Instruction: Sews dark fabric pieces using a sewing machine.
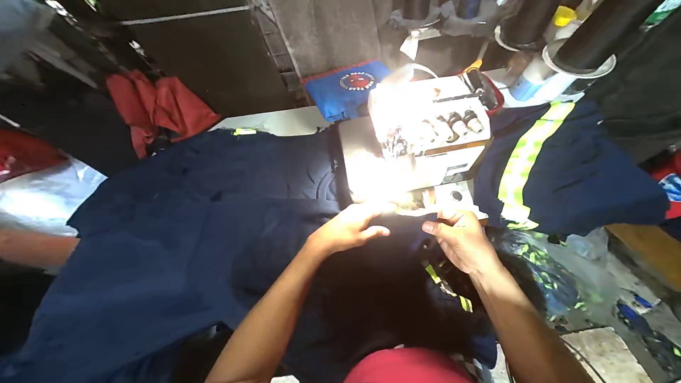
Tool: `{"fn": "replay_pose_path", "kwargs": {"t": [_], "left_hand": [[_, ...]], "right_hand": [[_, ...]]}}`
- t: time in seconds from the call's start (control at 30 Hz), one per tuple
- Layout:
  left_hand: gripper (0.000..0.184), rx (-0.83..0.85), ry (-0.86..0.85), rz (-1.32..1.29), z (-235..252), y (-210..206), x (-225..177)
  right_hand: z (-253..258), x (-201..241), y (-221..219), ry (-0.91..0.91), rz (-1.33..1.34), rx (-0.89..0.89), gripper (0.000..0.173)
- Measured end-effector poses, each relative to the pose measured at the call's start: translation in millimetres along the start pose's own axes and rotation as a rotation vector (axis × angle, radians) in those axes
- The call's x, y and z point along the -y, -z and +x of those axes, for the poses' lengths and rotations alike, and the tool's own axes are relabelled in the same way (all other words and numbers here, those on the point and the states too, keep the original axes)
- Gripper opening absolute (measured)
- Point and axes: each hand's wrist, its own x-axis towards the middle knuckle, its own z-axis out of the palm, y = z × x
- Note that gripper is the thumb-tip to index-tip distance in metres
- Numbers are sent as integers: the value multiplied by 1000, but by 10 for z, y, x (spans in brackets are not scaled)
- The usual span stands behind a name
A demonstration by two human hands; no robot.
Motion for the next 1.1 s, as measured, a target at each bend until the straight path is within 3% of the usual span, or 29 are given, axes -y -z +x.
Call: {"fn": "replay_pose_path", "kwargs": {"t": [0.07, 0.17, 0.23, 0.33, 0.43, 0.5, 0.57, 0.63, 0.7, 0.77, 0.87, 0.93, 1.03, 1.1], "left_hand": [[23, -90, 22, 64, -184, 79, 144], [21, -263, 112, 91, -600, 277, 258], [25, -332, 143, 34, -832, 433, 180], [17, -310, 236, -49, -968, 722, -86], [18, -368, 430, 219, -757, 871, -3], [17, -580, 544, 452, -454, 665, 74], [30, -793, 451, 529, -58, 237, -54], [40, -751, 346, 519, 251, -314, -262], [52, -611, 370, 589, 381, -666, -319], [52, -582, 357, 676, 384, -724, -253], [52, -498, 362, 649, 345, -586, -240], [53, -443, 397, 621, 368, -492, -224], [53, -435, 390, 646, 402, -422, -166], [54, -394, 374, 621, 384, -362, -146]], "right_hand": [[22, 48, 46, -23, 3, -22, 16], [51, 86, 51, -47, 16, -77, 15], [76, 113, -12, -52, 25, -112, 16], [217, 152, -162, -61, 26, -133, 17], [615, -9, -290, -80, -180, -246, 12], [872, -218, -352, 11, -358, -342, 11], [1048, -338, -413, 117, -448, -397, 14], [1071, -376, -447, 141, -592, -433, 15], [989, -334, -404, 139, -838, -438, 22], [940, -310, -246, 255, -993, -508, 26], [834, -338, -2, 380, -946, -536, 24], [706, -378, 20, 265, -814, -389, 24], [511, -464, 4, -153, -710, -64, 28], [323, -625, 34, -246, -755, 56, 30]]}}
